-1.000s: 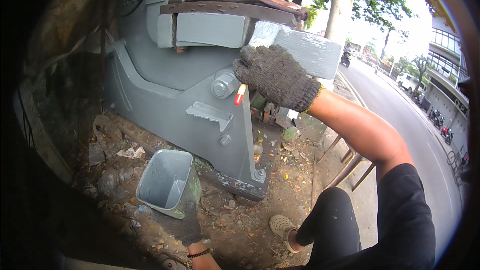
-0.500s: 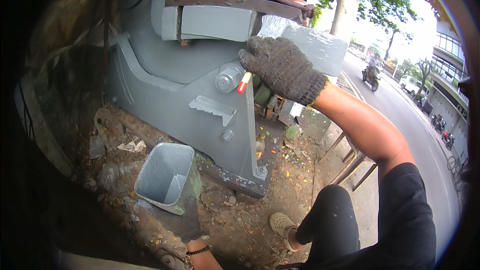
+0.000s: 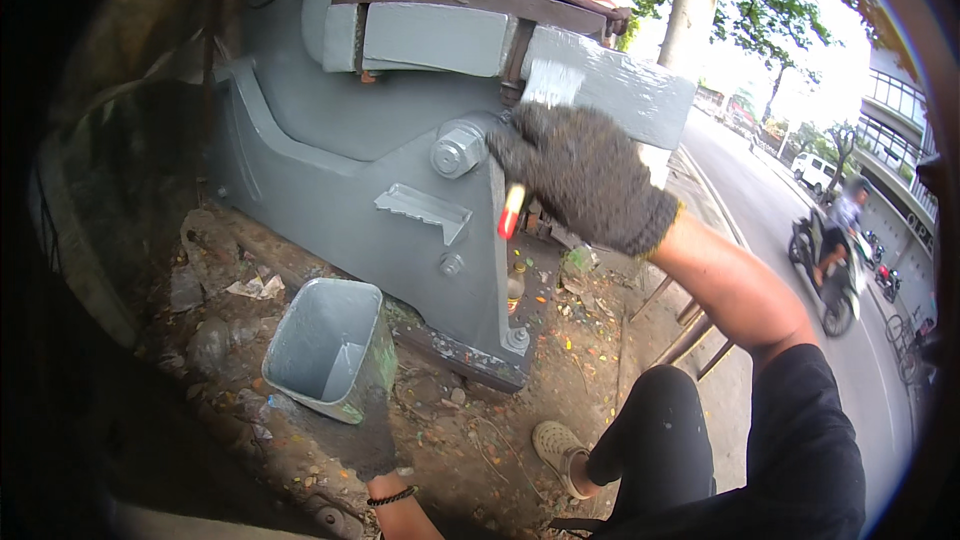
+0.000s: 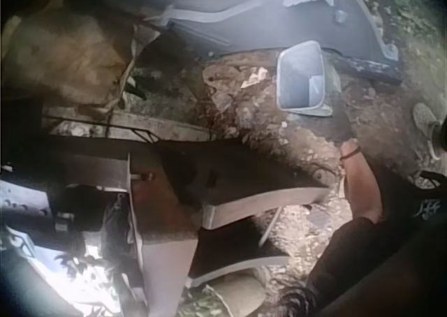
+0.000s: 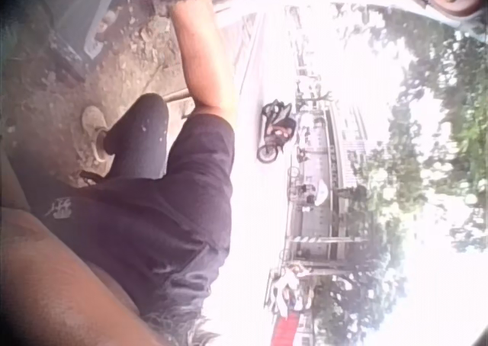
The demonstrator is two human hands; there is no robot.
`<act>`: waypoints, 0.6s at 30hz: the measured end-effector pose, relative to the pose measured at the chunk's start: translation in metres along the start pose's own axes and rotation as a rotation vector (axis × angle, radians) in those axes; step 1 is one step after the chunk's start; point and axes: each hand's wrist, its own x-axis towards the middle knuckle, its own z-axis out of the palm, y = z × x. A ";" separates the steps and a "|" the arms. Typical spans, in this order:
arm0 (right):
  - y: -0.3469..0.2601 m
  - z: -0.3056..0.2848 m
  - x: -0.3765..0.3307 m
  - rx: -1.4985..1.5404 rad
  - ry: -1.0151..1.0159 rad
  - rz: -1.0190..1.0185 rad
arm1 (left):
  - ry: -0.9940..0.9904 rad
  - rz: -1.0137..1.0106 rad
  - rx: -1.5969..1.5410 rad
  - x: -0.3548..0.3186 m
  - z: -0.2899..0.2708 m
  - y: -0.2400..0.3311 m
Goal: The person paints a metal structure with gray paint using a brush. They repeatedly dip the brush into a paint container and apply paint to various parts of the structure, including the top, sides, and base.
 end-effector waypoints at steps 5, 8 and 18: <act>0.025 0.013 -0.001 0.012 0.011 0.016 | -0.044 0.008 0.012 -0.007 0.009 -0.014; 0.009 0.032 -0.030 0.065 -0.073 -0.019 | -0.087 -0.043 -0.107 -0.006 0.006 0.006; 0.015 -0.011 -0.005 -0.126 -0.030 0.013 | -0.092 -0.039 -0.189 0.004 0.004 0.016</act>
